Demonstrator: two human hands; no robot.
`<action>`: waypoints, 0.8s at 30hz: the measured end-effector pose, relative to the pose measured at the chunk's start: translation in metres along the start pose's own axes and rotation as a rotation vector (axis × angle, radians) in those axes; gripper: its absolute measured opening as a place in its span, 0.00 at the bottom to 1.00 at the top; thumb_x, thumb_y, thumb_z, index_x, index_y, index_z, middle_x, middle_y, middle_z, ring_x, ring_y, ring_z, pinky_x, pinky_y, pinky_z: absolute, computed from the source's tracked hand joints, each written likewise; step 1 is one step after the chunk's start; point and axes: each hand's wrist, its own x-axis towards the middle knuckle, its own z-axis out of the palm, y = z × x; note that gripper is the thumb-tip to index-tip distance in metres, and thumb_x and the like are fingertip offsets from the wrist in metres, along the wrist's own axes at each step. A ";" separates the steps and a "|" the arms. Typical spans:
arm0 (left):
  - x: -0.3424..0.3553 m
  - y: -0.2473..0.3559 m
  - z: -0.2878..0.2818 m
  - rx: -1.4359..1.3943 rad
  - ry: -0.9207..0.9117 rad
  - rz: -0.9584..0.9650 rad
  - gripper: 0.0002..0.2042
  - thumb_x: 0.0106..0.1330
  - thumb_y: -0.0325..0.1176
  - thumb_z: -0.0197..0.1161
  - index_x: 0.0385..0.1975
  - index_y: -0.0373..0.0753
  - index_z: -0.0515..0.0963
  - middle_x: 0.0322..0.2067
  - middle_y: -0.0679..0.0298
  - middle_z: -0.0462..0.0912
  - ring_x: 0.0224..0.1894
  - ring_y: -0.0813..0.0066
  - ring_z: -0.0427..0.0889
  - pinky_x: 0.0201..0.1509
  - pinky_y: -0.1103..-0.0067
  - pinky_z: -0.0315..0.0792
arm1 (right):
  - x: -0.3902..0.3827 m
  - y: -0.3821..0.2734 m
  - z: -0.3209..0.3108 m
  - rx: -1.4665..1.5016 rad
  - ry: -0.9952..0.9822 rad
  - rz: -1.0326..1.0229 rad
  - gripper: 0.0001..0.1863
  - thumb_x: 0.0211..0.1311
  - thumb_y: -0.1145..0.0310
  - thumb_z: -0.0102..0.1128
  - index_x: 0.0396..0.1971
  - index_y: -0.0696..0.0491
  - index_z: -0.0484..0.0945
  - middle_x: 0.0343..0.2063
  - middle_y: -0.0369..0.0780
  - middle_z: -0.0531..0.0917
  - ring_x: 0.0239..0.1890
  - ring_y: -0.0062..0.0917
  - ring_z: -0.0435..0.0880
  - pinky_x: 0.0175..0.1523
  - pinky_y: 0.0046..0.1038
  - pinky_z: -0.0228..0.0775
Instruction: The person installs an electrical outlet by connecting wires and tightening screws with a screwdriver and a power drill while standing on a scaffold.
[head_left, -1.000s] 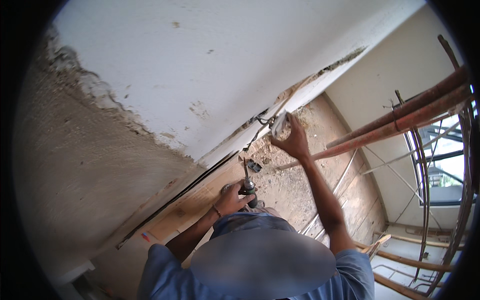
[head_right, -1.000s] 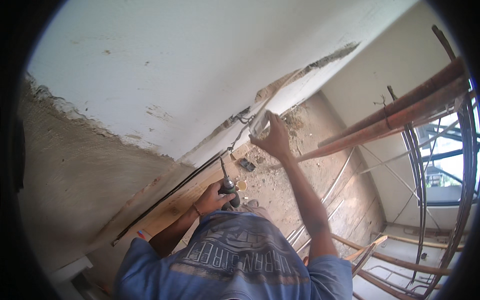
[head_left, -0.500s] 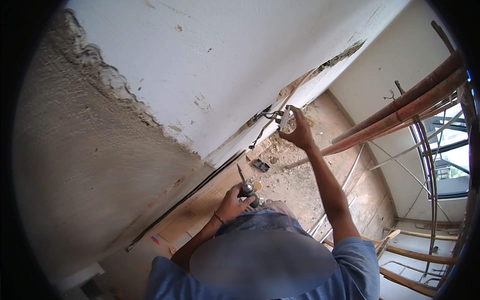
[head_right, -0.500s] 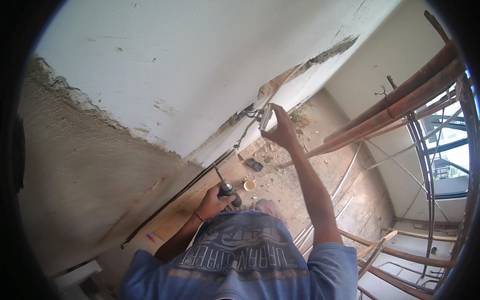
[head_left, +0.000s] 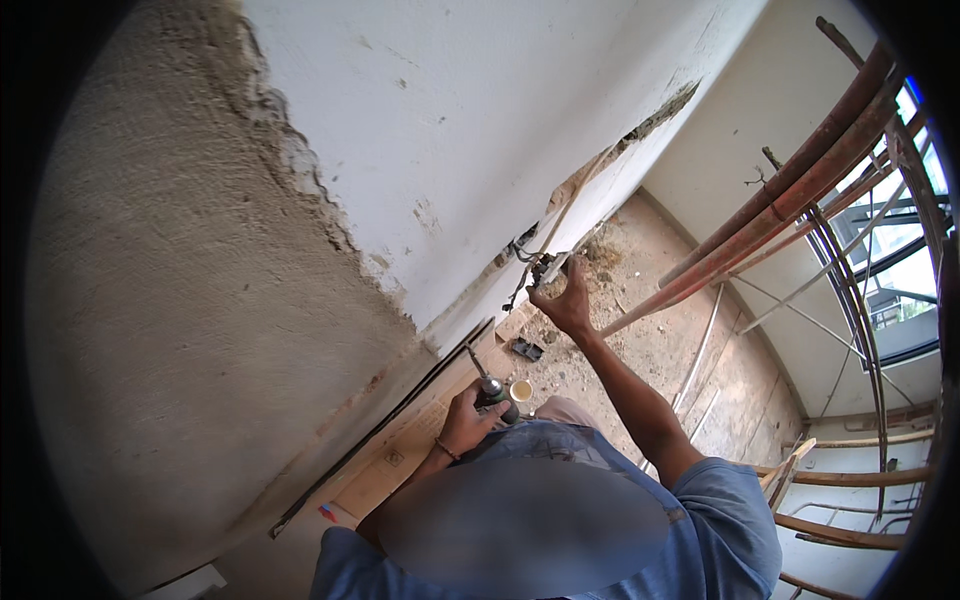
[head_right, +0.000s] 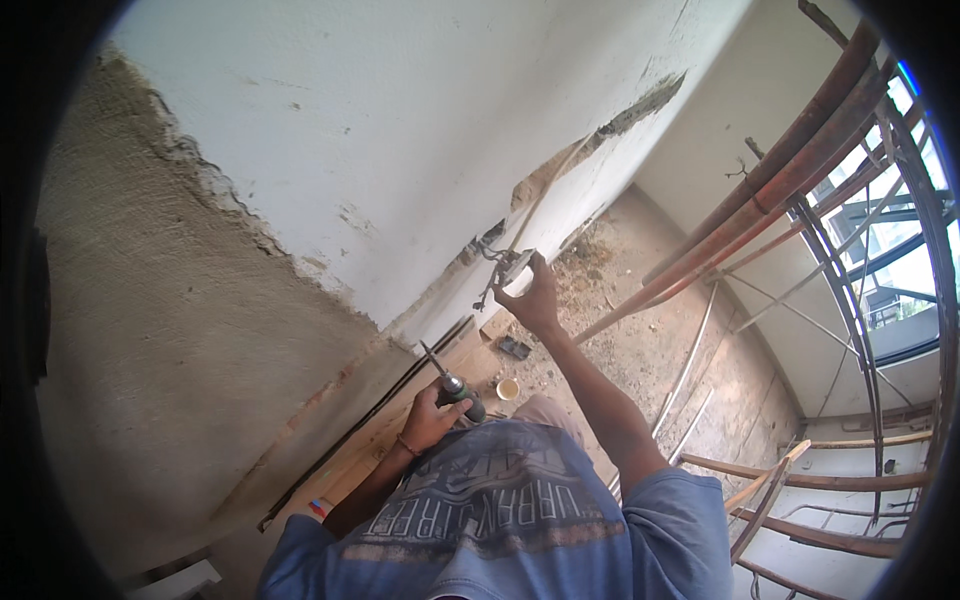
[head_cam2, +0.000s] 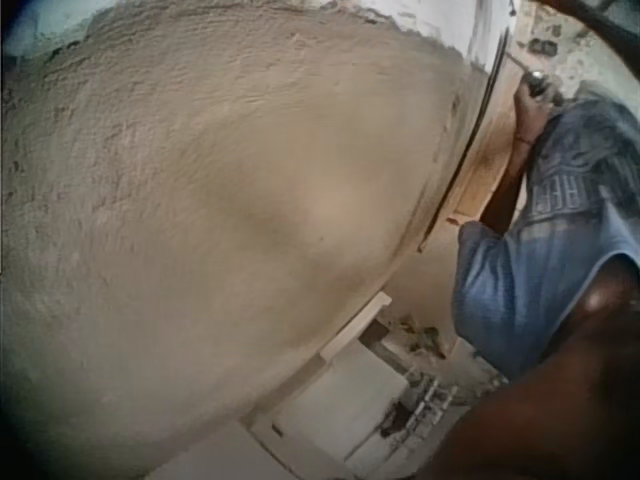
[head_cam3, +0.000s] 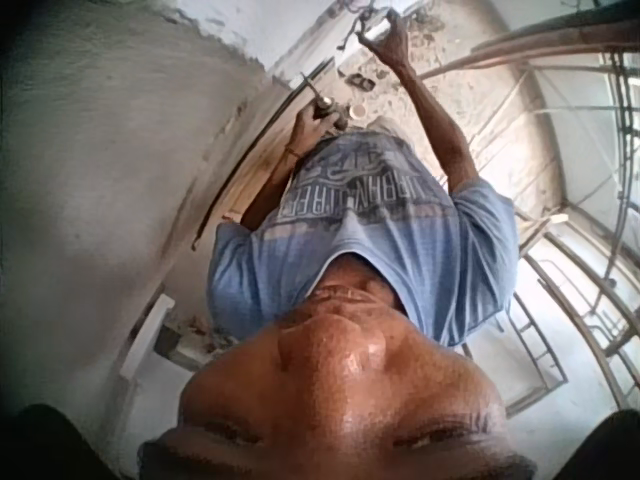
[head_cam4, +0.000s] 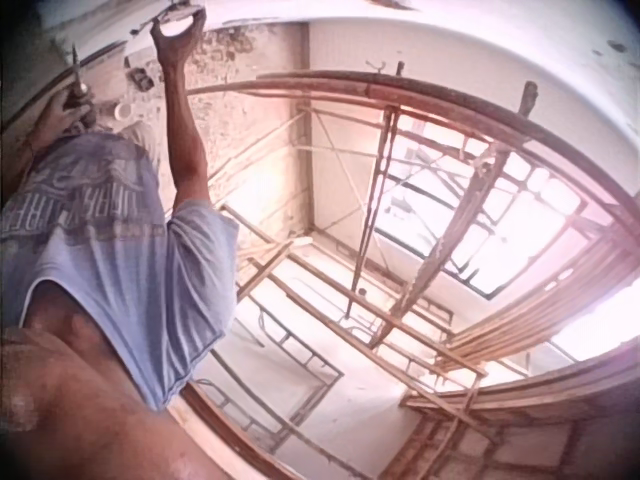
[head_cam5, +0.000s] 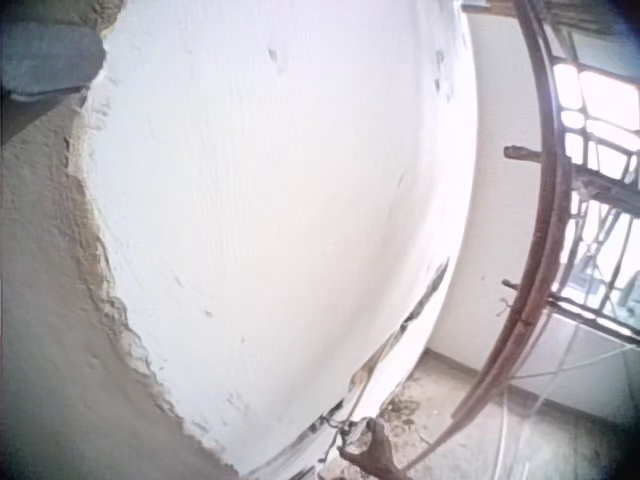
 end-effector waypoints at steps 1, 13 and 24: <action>0.001 0.007 0.000 0.008 -0.027 -0.016 0.15 0.60 0.33 0.67 0.43 0.32 0.75 0.35 0.56 0.83 0.41 0.68 0.83 0.47 0.74 0.75 | -0.002 0.004 0.005 0.021 -0.022 0.052 0.36 0.40 0.64 0.75 0.51 0.58 0.67 0.43 0.47 0.77 0.49 0.37 0.77 0.54 0.37 0.69; 0.009 0.017 0.000 0.041 -0.032 0.086 0.15 0.59 0.36 0.68 0.41 0.33 0.76 0.35 0.52 0.84 0.40 0.59 0.85 0.45 0.70 0.76 | 0.010 0.029 -0.025 -0.038 -0.111 0.001 0.49 0.47 0.56 0.75 0.65 0.58 0.56 0.57 0.52 0.69 0.61 0.42 0.69 0.64 0.37 0.64; 0.077 0.053 0.082 0.036 -0.453 0.427 0.16 0.52 0.27 0.71 0.41 0.35 0.77 0.38 0.59 0.75 0.40 0.65 0.80 0.44 0.76 0.76 | -0.200 0.006 -0.087 0.960 -0.288 0.868 0.33 0.73 0.43 0.31 0.61 0.56 0.64 0.51 0.44 0.76 0.53 0.33 0.76 0.59 0.36 0.68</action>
